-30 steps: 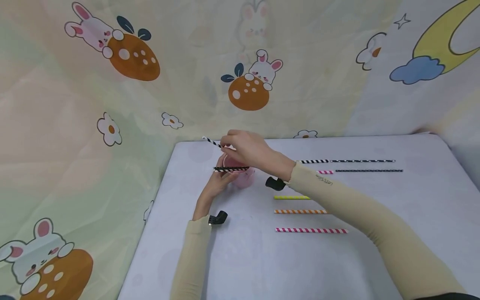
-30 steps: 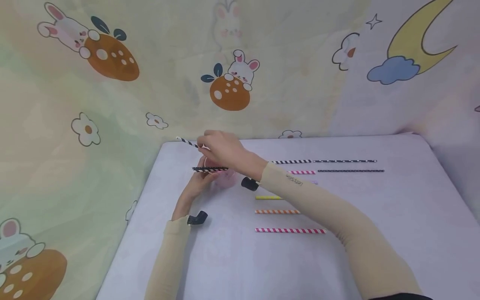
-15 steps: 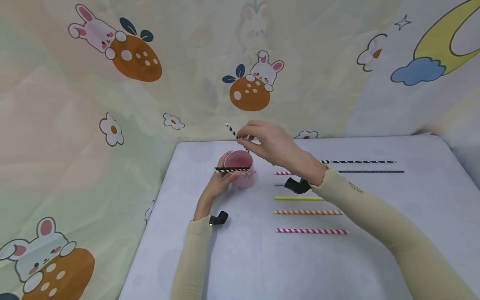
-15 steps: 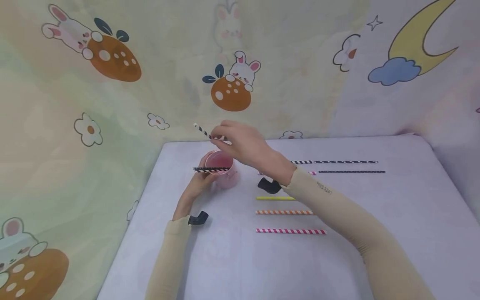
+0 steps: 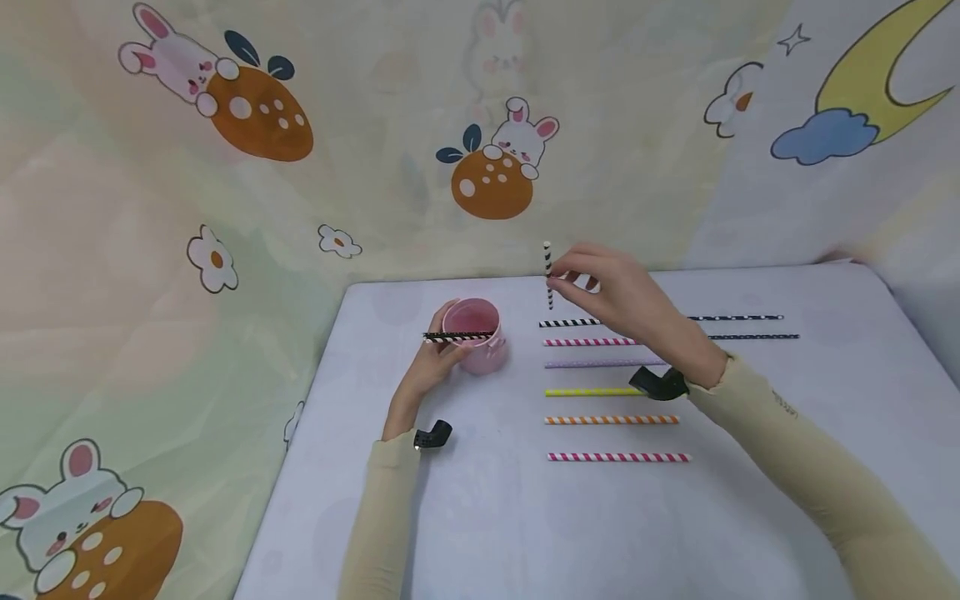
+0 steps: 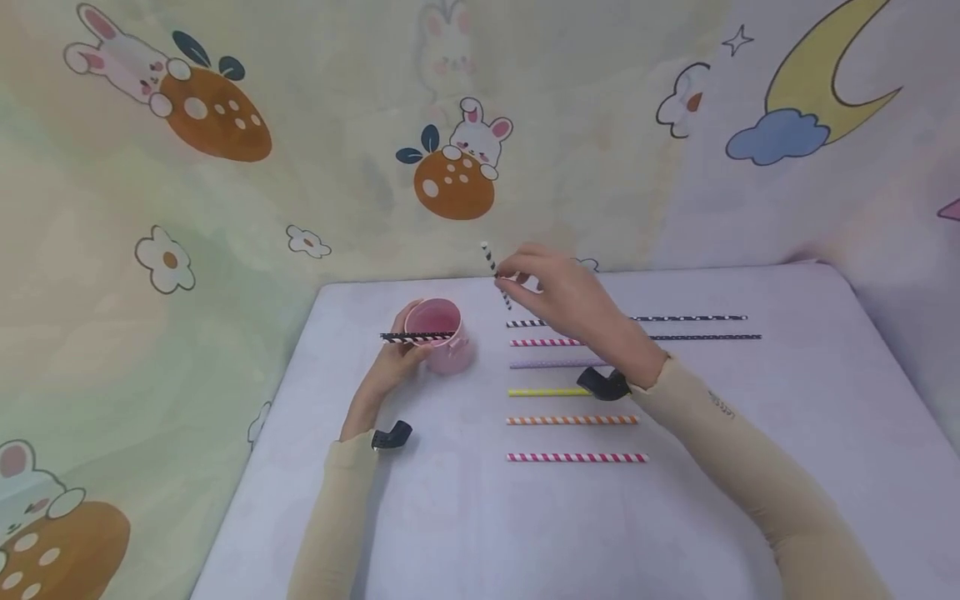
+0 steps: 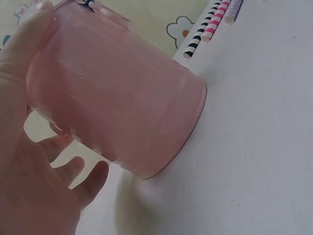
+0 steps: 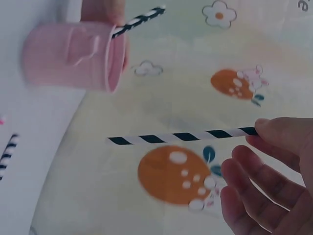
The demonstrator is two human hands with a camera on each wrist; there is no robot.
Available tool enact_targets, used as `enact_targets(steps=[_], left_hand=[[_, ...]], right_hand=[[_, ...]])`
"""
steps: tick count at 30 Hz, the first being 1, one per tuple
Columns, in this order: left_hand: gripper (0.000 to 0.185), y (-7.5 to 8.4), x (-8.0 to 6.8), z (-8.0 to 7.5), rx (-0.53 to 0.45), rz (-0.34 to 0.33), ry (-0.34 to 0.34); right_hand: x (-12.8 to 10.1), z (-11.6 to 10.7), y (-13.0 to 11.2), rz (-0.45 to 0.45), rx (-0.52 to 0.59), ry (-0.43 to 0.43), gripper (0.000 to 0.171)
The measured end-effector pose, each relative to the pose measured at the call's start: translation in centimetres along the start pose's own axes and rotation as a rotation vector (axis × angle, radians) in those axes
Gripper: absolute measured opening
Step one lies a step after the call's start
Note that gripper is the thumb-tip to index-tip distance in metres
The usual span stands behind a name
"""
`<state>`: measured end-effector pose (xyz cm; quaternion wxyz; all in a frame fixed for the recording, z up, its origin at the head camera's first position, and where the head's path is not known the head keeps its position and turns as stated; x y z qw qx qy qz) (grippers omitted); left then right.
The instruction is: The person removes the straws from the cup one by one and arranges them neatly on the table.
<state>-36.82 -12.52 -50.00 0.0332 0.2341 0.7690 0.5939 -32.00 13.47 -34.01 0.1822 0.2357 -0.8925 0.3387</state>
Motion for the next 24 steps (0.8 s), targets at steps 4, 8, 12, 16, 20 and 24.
enact_targets(steps=[4, 8, 12, 16, 20, 24], left_hand=[[0.078, 0.1, 0.1, 0.0, 0.01, 0.0, 0.0], [0.079, 0.0, 0.1, -0.1, 0.002, 0.01, -0.001], [0.079, -0.1, 0.0, -0.1, -0.01, 0.01, -0.004], [0.079, -0.1, 0.0, 0.0, -0.014, 0.01, -0.007], [0.079, -0.1, 0.1, 0.0, -0.014, 0.011, -0.004], [0.079, -0.2, 0.1, -0.1, -0.023, 0.009, -0.004]], right_hand=[[-1.7, -1.8, 2.5, 0.023, -0.04, 0.027, 0.01], [-3.4, -3.2, 4.2, 0.067, -0.112, -0.014, 0.012], [-5.2, -3.9, 5.9, 0.117, -0.194, -0.109, 0.016], [-6.9, -4.2, 7.3, 0.093, -0.281, -0.206, 0.017], [-8.1, -4.4, 8.2, 0.057, -0.353, -0.285, 0.019], [-9.2, -4.5, 9.2, 0.072, -0.387, -0.364, 0.02]])
Point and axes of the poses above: each hand's wrist, its own x-axis towards the middle knuckle, its own z-axis out of the palm, y = z × x, the point moved 7 cm from there along x, towards the middle knuckle, and after that the axes turned 4 degrees about y, right-handed, at the moved point
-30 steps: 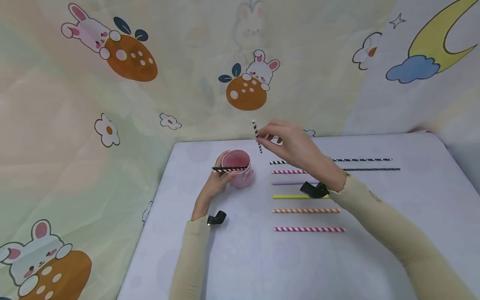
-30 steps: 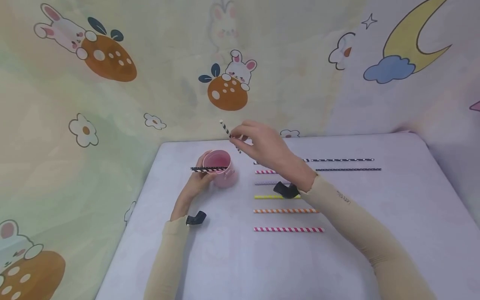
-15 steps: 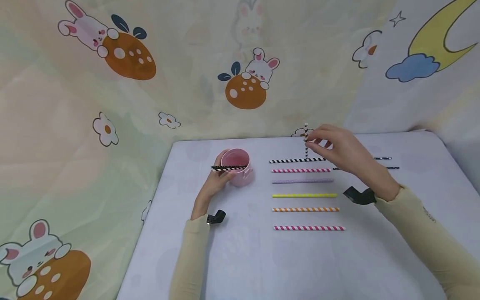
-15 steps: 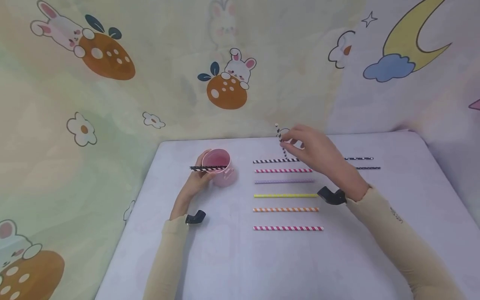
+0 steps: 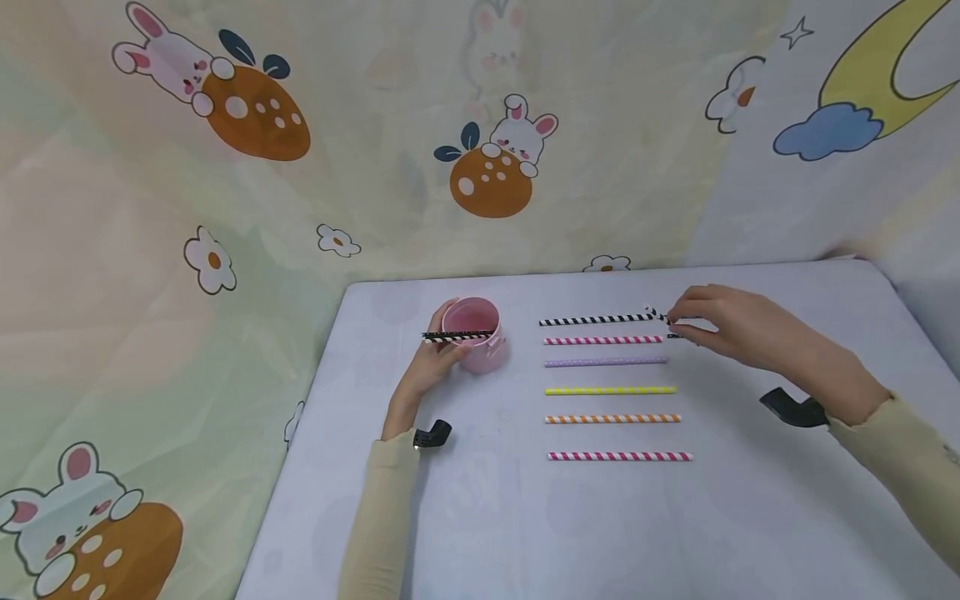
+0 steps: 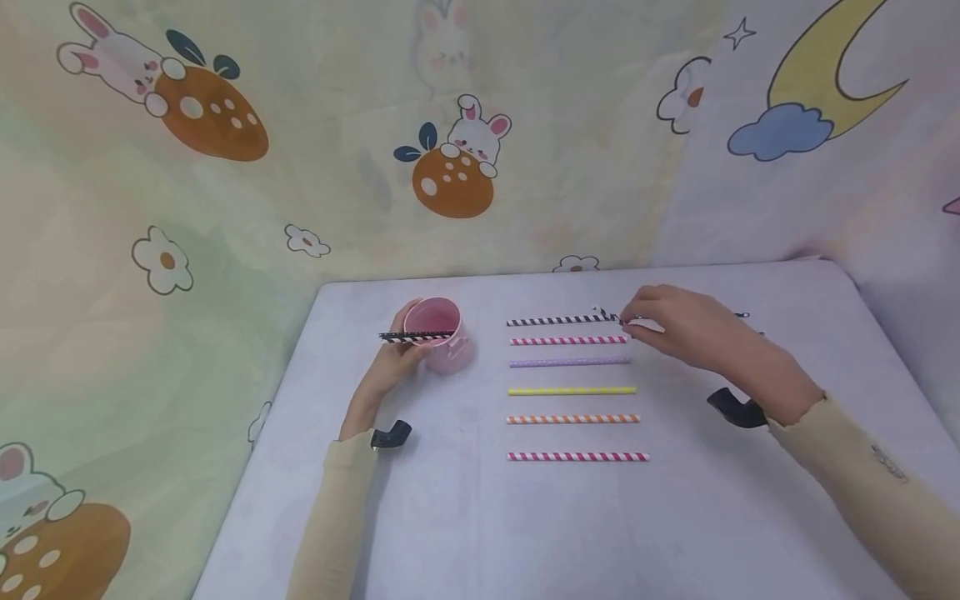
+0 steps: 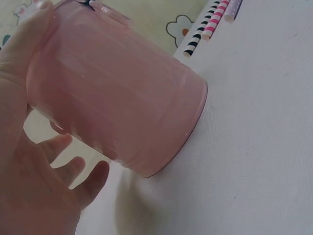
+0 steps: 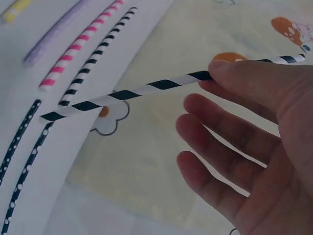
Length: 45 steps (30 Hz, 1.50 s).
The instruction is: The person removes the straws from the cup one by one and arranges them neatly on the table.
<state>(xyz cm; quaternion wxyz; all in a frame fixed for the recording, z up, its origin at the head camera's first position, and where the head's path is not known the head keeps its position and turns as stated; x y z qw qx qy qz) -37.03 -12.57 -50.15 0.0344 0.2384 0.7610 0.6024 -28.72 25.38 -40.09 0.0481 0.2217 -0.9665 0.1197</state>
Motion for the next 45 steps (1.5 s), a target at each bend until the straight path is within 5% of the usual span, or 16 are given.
enact_targets(steps=[9, 24, 45], left_hand=[[0.08, 0.1, -0.2, 0.0, 0.024, -0.028, -0.009], [0.082, 0.2, 0.1, -0.1, 0.024, -0.021, -0.003], [0.081, 0.1, -0.2, 0.0, 0.045, -0.049, -0.009]], right_hand=[[-2.4, 3.2, 1.8, -0.08, -0.169, -0.064, 0.014], [-4.8, 7.3, 8.9, 0.003, -0.201, -0.131, 0.017], [-4.9, 9.4, 10.0, 0.079, -0.278, -0.078, 0.006]])
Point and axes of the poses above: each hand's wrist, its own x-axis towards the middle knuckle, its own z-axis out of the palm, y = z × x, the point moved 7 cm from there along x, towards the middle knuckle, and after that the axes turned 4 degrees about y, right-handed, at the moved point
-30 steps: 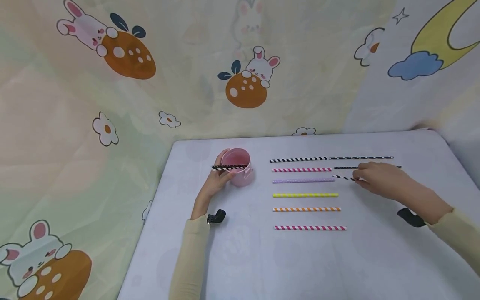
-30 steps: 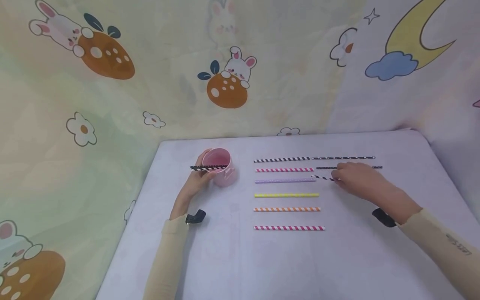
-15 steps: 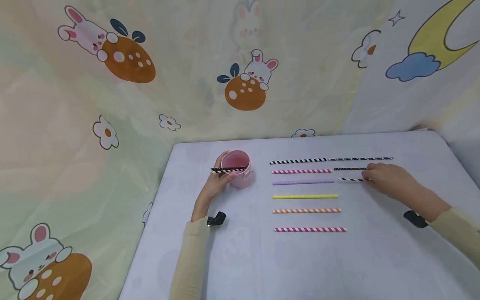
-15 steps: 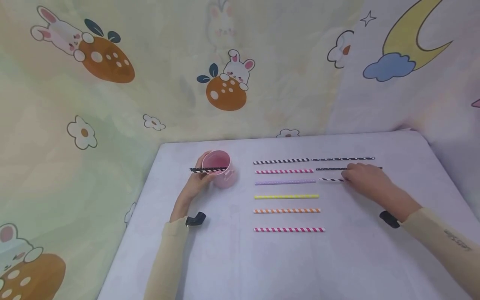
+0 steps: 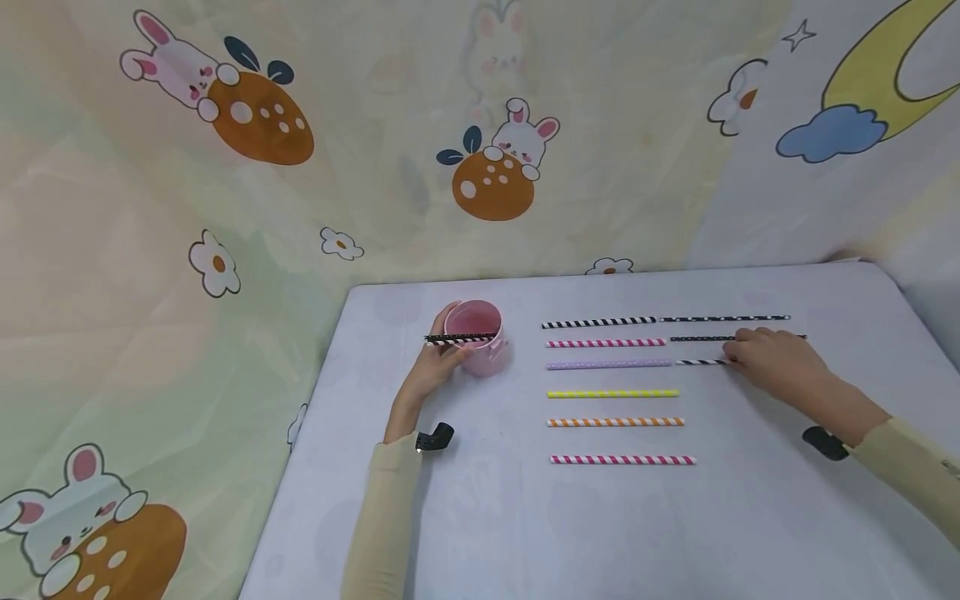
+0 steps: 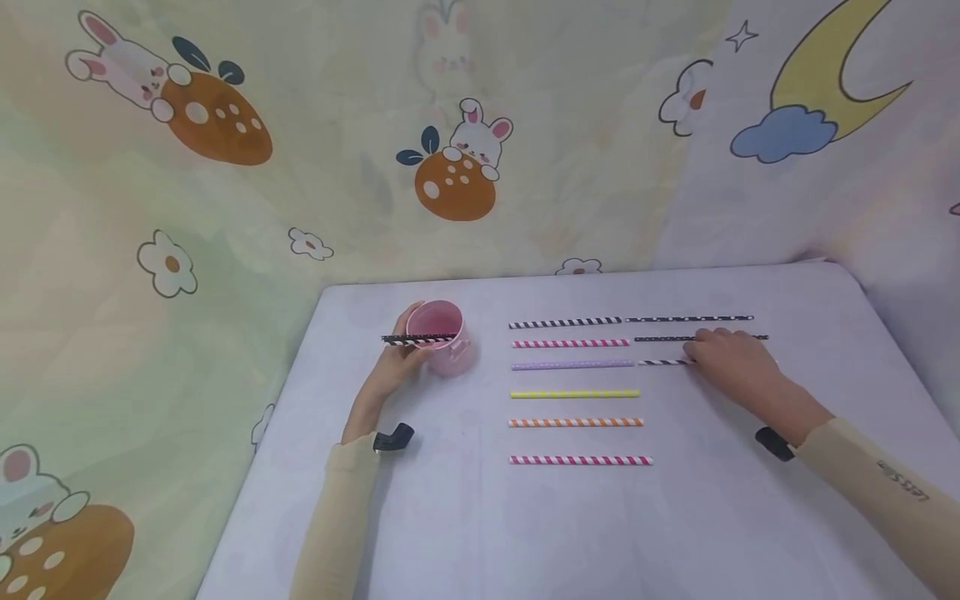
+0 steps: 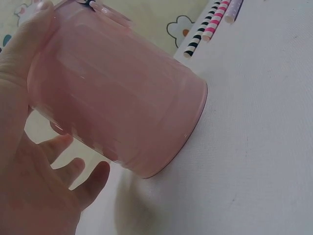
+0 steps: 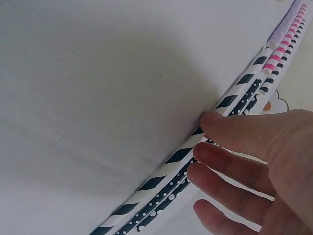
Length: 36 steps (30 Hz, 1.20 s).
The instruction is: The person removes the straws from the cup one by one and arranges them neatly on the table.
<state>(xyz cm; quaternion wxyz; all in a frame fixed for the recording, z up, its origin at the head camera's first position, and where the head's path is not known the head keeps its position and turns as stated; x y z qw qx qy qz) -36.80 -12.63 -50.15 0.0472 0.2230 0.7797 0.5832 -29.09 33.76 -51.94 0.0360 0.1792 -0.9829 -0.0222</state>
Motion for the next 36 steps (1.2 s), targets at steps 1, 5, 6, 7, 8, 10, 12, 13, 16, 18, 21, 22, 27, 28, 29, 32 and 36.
enact_targets(steps=[1, 5, 6, 7, 8, 10, 12, 13, 16, 18, 21, 22, 27, 28, 29, 32, 36], left_hand=[[0.081, 0.02, 0.02, 0.02, -0.004, 0.003, 0.001], [0.08, 0.06, 0.03, 0.04, 0.002, 0.007, 0.009], [0.08, 0.07, 0.03, 0.05, 0.005, 0.008, 0.011], [0.079, 0.1, 0.05, 0.04, 0.007, 0.011, 0.012], [0.079, 0.12, 0.06, 0.04, 0.009, 0.013, 0.013], [0.079, 0.12, 0.09, 0.04, 0.01, 0.017, 0.014], [0.079, 0.12, 0.11, 0.03, 0.008, 0.023, 0.012], [0.079, 0.12, 0.12, 0.02, 0.006, 0.026, 0.013], [0.08, 0.12, 0.13, -0.03, -0.001, 0.035, 0.013], [0.08, 0.08, 0.11, -0.04, -0.005, 0.035, 0.01], [0.08, -0.01, 0.08, 0.0, -0.004, 0.022, 0.007], [0.08, -0.05, 0.06, 0.02, -0.002, 0.015, 0.007], [0.08, -0.14, 0.03, 0.07, -0.009, 0.002, 0.008], [0.08, -0.15, 0.04, 0.08, -0.014, 0.005, 0.008], [0.081, -0.15, 0.05, 0.09, -0.018, 0.009, 0.008], [0.081, -0.14, 0.07, 0.1, -0.03, 0.021, 0.006], [0.081, -0.19, 0.08, 0.13, -0.041, 0.017, 0.003]], right_hand=[[-0.02, -0.01, -0.02, -0.001, -0.004, 0.0, 0.006], [-0.08, -0.11, -0.06, 0.002, -0.006, -0.008, 0.006], [-0.1, -0.15, -0.04, 0.003, -0.005, -0.009, 0.007], [-0.11, -0.2, -0.05, 0.006, -0.004, -0.009, 0.007], [-0.12, -0.23, -0.08, 0.006, -0.002, -0.007, 0.008], [-0.13, -0.26, -0.05, 0.004, 0.004, -0.002, 0.009], [-0.12, -0.18, 0.04, 0.006, 0.007, 0.002, 0.01], [-0.1, -0.15, 0.06, 0.006, 0.009, 0.003, 0.01], [-0.08, -0.04, 0.22, 0.009, 0.016, -0.006, 0.01], [-0.1, -0.03, 0.31, 0.009, 0.024, -0.011, 0.01], [-0.2, -0.17, 0.43, 0.014, 0.037, -0.016, 0.011], [-0.25, -0.24, 0.47, 0.014, 0.039, -0.017, 0.011], [-0.36, -0.5, 0.48, 0.019, 0.053, -0.022, 0.011], [-0.37, -0.51, 0.48, 0.022, 0.055, -0.025, 0.011], [-0.36, -0.5, 0.48, 0.025, 0.058, -0.028, 0.011], [-0.32, -0.46, 0.54, 0.037, 0.061, -0.036, 0.012], [-0.23, -0.41, 0.56, 0.052, 0.065, -0.047, 0.013]])
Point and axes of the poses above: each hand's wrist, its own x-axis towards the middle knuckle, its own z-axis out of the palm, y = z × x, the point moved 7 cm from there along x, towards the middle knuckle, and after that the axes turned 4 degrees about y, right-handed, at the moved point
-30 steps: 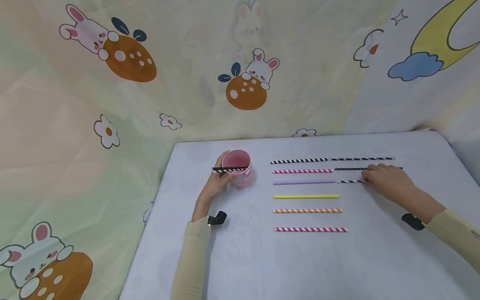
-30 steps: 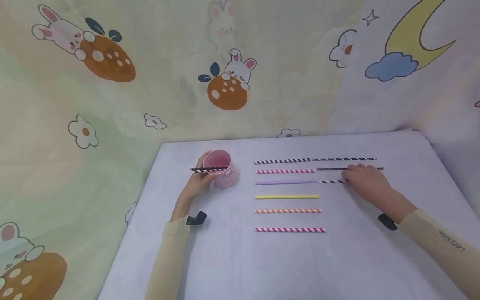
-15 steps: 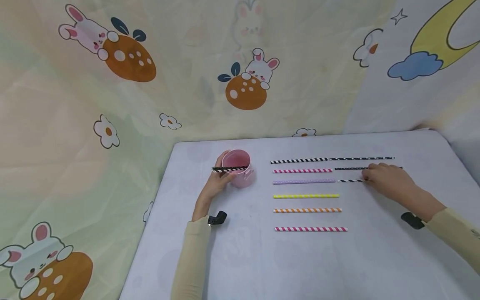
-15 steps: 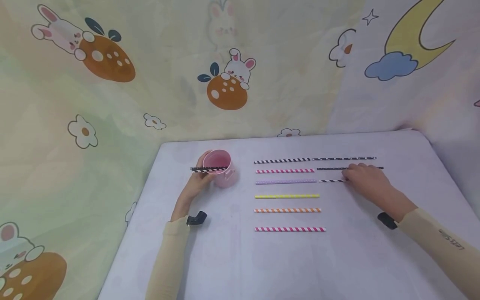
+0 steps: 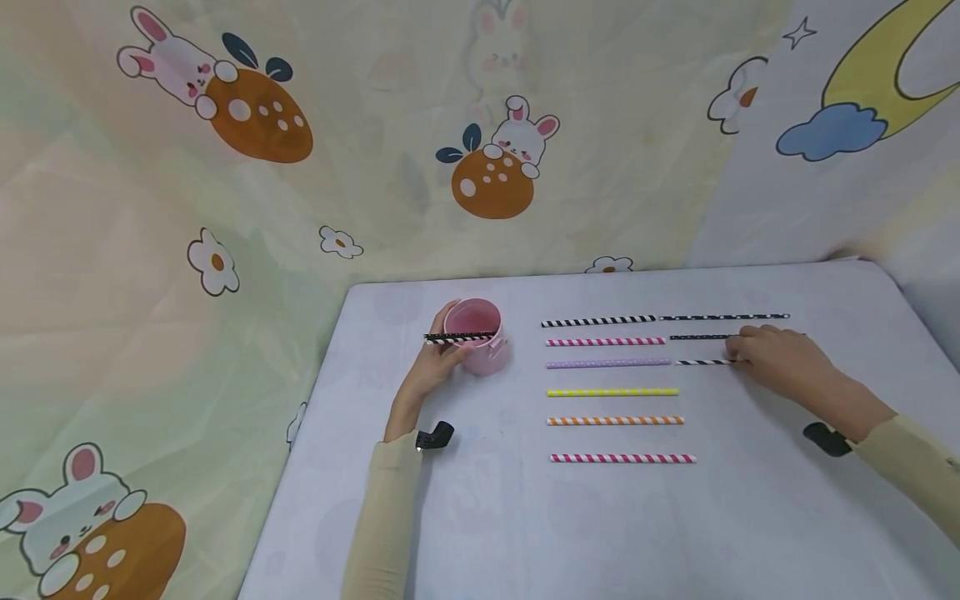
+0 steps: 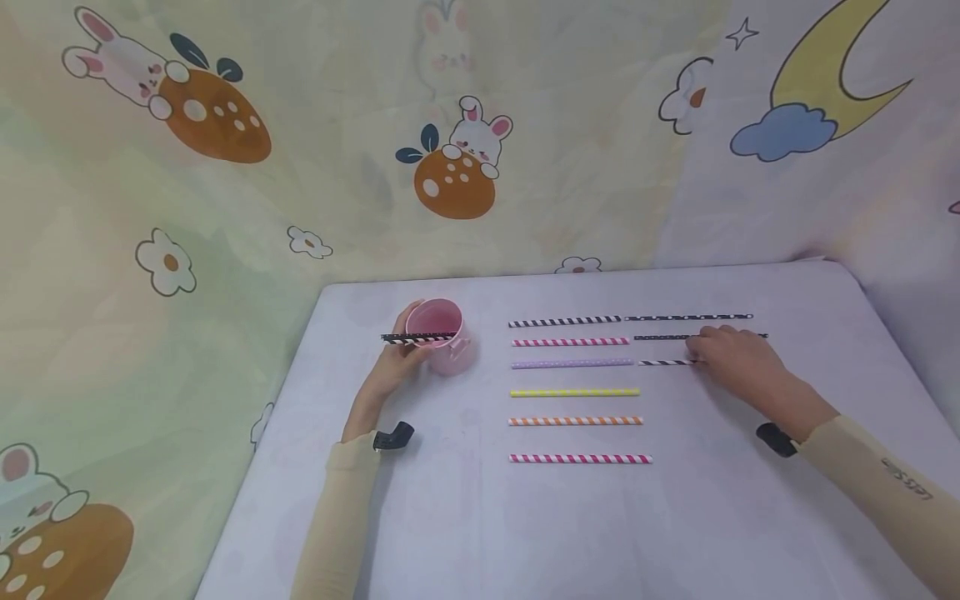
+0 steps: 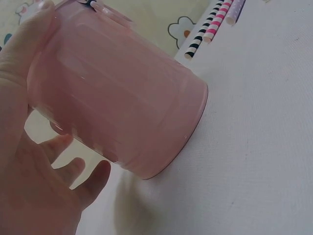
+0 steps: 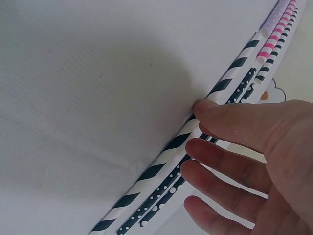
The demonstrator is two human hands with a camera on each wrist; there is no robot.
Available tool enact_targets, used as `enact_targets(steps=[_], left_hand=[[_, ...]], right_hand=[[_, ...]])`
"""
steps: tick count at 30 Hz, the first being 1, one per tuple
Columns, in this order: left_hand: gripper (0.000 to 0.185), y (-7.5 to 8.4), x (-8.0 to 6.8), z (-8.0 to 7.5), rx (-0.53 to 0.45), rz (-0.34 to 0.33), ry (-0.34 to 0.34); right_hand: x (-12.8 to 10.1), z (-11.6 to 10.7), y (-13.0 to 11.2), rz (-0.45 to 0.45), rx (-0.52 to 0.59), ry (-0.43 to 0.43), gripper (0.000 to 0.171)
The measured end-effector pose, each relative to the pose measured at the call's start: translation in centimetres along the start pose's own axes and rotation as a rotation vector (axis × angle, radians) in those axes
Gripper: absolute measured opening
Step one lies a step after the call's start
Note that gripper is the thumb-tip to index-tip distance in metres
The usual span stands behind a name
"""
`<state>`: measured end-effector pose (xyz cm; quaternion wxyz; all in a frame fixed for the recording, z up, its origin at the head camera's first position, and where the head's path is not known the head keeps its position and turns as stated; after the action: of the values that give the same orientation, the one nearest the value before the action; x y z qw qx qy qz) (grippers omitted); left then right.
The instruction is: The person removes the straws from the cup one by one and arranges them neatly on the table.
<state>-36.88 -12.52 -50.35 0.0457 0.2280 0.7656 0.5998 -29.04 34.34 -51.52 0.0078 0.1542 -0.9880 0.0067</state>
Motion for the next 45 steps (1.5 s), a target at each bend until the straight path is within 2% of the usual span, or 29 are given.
enact_targets(steps=[13, 19, 23, 32, 38, 45], left_hand=[[0.08, 0.4, 0.0, 0.0, 0.035, 0.006, 0.001], [0.08, 0.6, -0.1, 0.0, 0.044, 0.009, 0.004], [0.08, 0.0, 0.0, -0.1, 0.039, 0.005, 0.006], [0.079, 0.2, -0.1, -0.1, 0.024, -0.01, 0.013], [0.079, 0.0, -0.1, 0.0, -0.016, -0.017, 0.013], [0.084, 0.2, -0.1, 0.0, 0.0, -0.009, 0.008]], right_hand=[[0.5, -0.7, -0.8, 0.012, 0.004, -0.043, 0.024], [1.0, -1.4, -1.1, -0.003, 0.045, -0.033, 0.026], [1.4, -2.0, -1.6, 0.001, 0.111, -0.049, 0.03], [2.7, -2.6, -3.9, 0.012, 0.294, -0.114, 0.044], [3.8, -3.9, -6.4, -0.035, 0.404, -0.066, 0.046], [5.9, -4.5, -9.0, -0.088, 0.486, -0.041, 0.05]])
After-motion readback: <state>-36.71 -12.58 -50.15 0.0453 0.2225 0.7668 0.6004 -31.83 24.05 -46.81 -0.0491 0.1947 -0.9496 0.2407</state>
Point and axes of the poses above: each hand's wrist, its own x-axis towards the middle knuckle, its own z-axis out of the palm, y = z × x, the point moved 7 cm from there along x, towards the middle knuckle, and after that the axes turned 4 degrees about y, right-handed, at the moved point
